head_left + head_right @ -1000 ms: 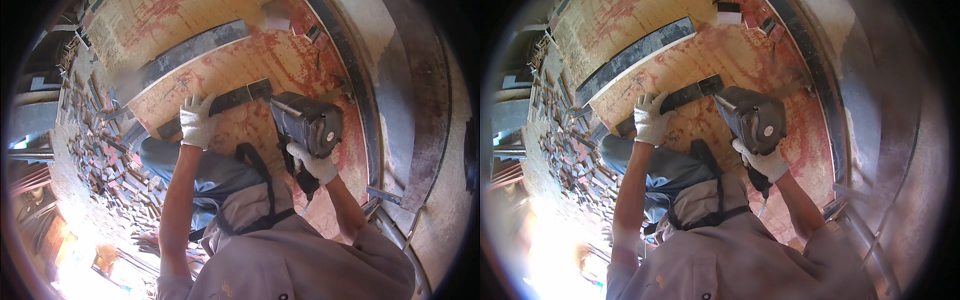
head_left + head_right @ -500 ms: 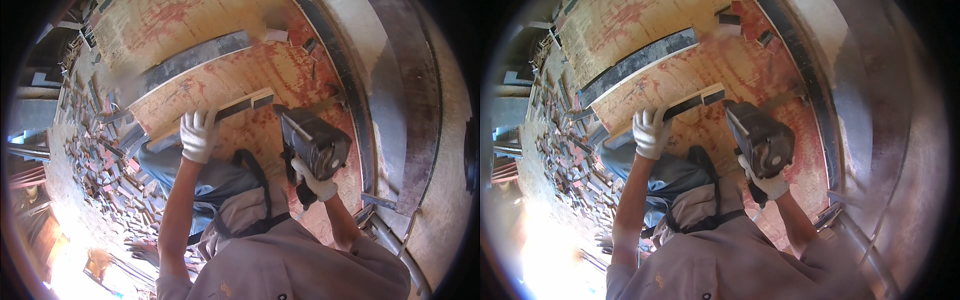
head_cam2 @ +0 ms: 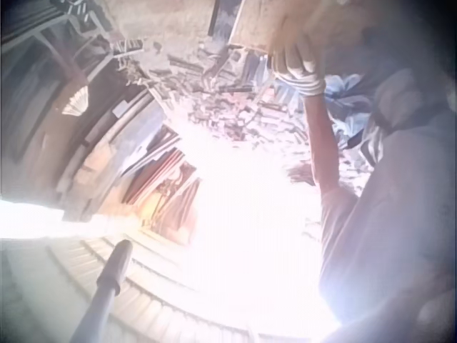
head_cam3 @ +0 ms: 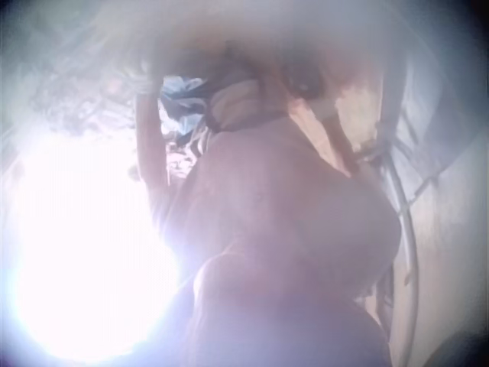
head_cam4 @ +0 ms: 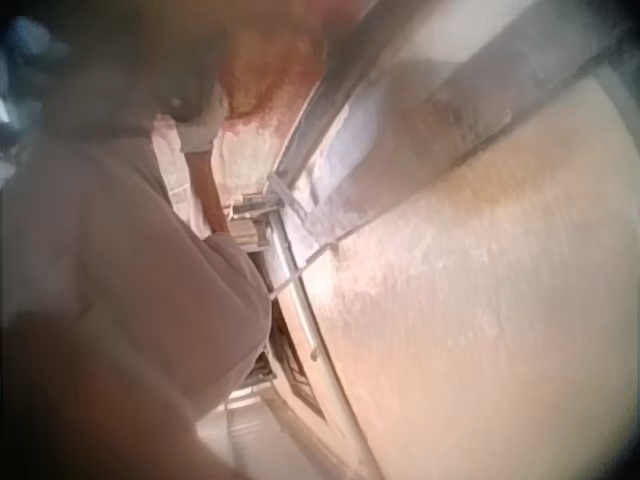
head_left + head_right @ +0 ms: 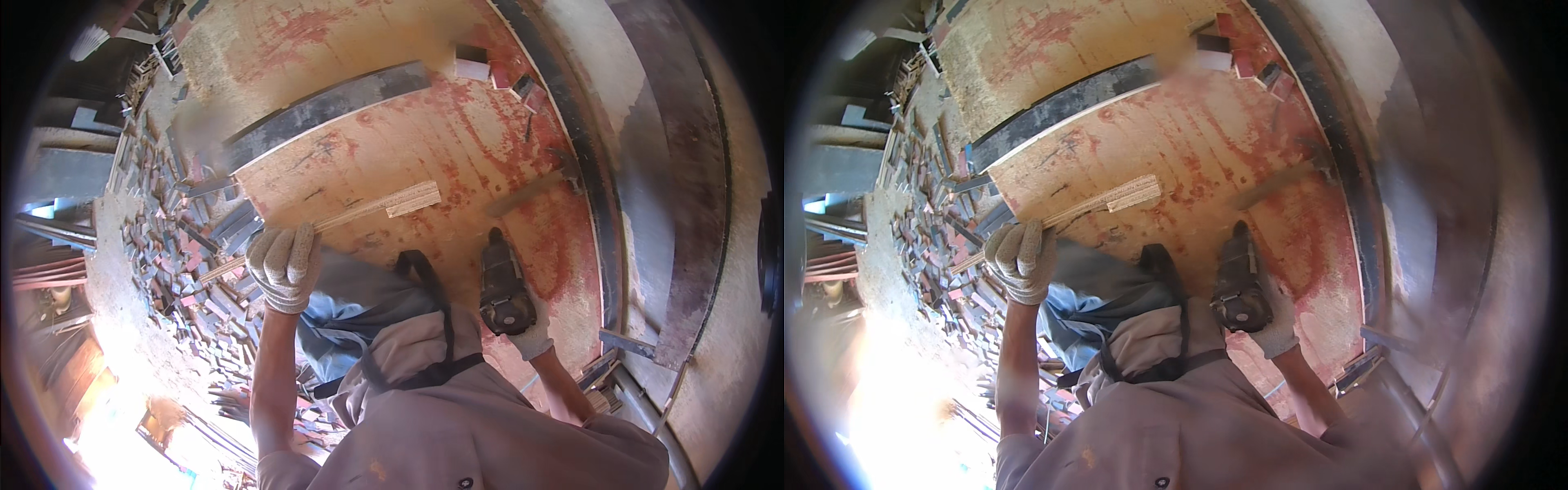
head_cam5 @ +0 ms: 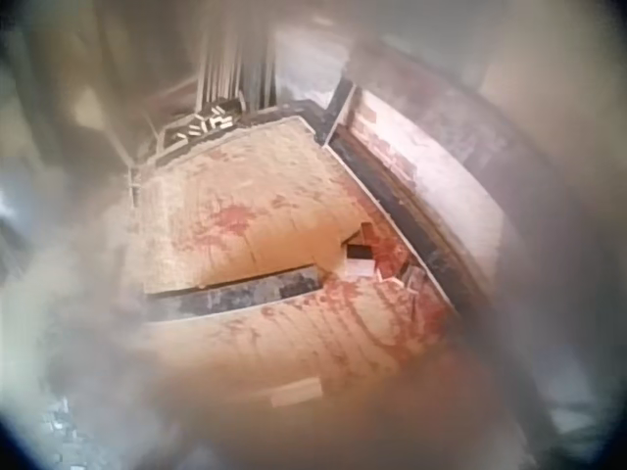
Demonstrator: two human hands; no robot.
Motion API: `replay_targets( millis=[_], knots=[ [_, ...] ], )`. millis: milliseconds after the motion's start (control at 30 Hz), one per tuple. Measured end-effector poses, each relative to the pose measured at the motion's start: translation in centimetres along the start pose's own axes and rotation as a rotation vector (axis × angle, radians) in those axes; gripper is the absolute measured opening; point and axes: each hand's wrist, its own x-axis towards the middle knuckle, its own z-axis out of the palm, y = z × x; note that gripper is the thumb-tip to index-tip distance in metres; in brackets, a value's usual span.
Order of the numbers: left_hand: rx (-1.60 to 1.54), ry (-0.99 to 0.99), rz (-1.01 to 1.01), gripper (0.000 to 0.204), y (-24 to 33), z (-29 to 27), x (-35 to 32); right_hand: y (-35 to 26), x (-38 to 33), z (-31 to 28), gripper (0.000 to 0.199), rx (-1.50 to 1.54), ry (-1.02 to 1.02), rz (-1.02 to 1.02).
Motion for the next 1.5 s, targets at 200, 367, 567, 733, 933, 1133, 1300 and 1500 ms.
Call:
replay_targets(
  millis=[200,367,567,733,933,1133,1300,1500],
  knots=[
    [0.130,-0.058,-0.121,0.058,-3.2,-2.7,-3.3,0.9,0.9,-1.3,0.069,-0.962,0.294,-0.338],
    [0.659,-0.143,-0.577,0.070,-8.4,-5.8,-8.2,-1.0,0.9,-4.0,0.092,-1.915,0.532,-0.275],
    [0.002,-0.151,-0.523,0.087,-6.0,3.2,3.7,-3.8,2.5,-2.9,0.067,-2.234,0.487,-0.359],
    [-0.019,-0.413,-0.261,0.085,-8.0,9.1,10.4,-9.3,8.8,5.2,0.020,-2.133,0.331,-0.842],
    [-0.126,-0.341,-0.154,0.068,-5.6,10.2,9.6,-13.6,24.5,13.1,0.022,-2.081,0.147,-1.586],
    [-0.254,-0.574,-0.200,0.071,1.1,11.4,2.2,-15.3,34.6,16.8,0.026,-2.549,0.020,-1.404],
    [-0.199,-0.650,-0.273,0.074,2.5,12.4,-0.1,-14.4,30.6,17.6,0.031,-2.564,-0.116,-0.869],
    [-0.386,-0.487,-0.301,0.081,6.6,13.4,3.6,-5.8,21.8,11.4,0.034,-2.319,-0.578,-1.099]
  ],
)
